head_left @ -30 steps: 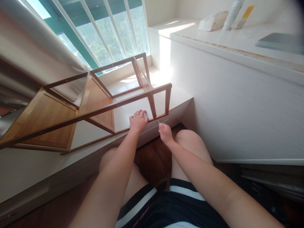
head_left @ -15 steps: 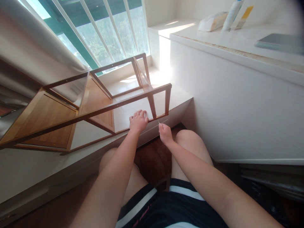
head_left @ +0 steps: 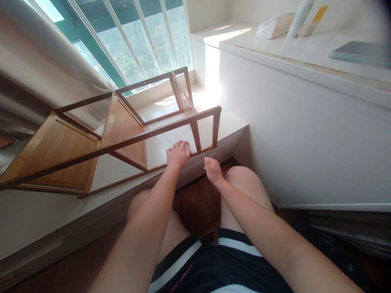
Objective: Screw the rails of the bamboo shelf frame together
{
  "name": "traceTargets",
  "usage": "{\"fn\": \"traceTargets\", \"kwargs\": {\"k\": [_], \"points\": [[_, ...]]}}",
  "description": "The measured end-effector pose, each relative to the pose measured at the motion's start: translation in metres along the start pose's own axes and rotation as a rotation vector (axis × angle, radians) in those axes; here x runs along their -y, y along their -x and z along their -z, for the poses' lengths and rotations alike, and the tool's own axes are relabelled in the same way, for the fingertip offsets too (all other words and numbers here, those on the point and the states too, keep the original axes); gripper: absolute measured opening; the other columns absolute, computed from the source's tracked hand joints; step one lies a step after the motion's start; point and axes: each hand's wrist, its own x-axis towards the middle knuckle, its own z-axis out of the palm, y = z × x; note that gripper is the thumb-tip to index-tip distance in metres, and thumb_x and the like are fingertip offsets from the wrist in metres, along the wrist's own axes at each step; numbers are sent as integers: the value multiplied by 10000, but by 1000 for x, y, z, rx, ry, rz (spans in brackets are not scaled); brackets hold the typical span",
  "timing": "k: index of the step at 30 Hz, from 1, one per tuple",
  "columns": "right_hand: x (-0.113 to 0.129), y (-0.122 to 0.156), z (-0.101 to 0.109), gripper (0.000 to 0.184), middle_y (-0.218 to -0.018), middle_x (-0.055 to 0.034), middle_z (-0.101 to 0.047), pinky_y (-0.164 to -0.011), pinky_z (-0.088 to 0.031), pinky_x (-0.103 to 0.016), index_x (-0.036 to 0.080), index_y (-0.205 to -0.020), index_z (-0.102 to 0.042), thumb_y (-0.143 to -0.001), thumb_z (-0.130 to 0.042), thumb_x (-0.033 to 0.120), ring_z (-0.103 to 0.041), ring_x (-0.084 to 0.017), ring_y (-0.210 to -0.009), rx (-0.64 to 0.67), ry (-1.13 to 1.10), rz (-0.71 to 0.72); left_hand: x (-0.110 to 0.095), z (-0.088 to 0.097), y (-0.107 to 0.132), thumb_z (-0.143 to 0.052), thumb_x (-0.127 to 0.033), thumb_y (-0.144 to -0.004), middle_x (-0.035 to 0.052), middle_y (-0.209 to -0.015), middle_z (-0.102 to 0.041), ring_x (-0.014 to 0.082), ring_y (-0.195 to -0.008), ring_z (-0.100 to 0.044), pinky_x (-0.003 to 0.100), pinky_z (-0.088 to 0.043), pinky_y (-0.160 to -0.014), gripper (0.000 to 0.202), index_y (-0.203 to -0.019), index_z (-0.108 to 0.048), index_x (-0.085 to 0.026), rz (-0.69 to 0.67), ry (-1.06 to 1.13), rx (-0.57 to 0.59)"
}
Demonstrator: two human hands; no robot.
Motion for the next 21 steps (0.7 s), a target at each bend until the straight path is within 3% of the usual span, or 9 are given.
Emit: {"fn": "traceTargets", "kwargs": {"k": [4,8,14,21], "points": [[0,1,-7,364,-412,70,-308,-400,-224,-230,233,-573,-278,-885,-357,401,-272,-89,-364,97,-561,-165,0,0,0,-267,-409,-893,7,-1455,-391,223,-1329,-326,476,-323,-1024,443,-1310,-410,-365,-1,-2,0],[1,5,-11,351,-393,85,-306,-358,-155,-210,228,-579,-293,-858,-426,395,-233,-69,-326,135,-807,-243,0,-1,0,-265,-413,-893,8,-1451,-395,224,-1320,-334,468,-326,-1017,440,-1305,-413,-363,-3,-11,-6],[-1,12,-14,345,-388,82,-321,-341,-154,-206,223,-574,-322,-841,-462,392,-239,-61,-325,85,-809,-220,-1,0,0,-268,-406,-896,11,-1440,-413,218,-1305,-356,470,-333,-1013,427,-1292,-421,-354,-4,-15,-21],[-9,8,-16,369,-422,67,-346,-387,-237,-217,220,-568,-338,-855,-444,426,-297,-75,-382,-12,-573,-134,0,-1,0,-274,-402,-897,5,-1447,-403,224,-1320,-335,476,-327,-1019,435,-1303,-421,-359,-3,-5,-14]]}}
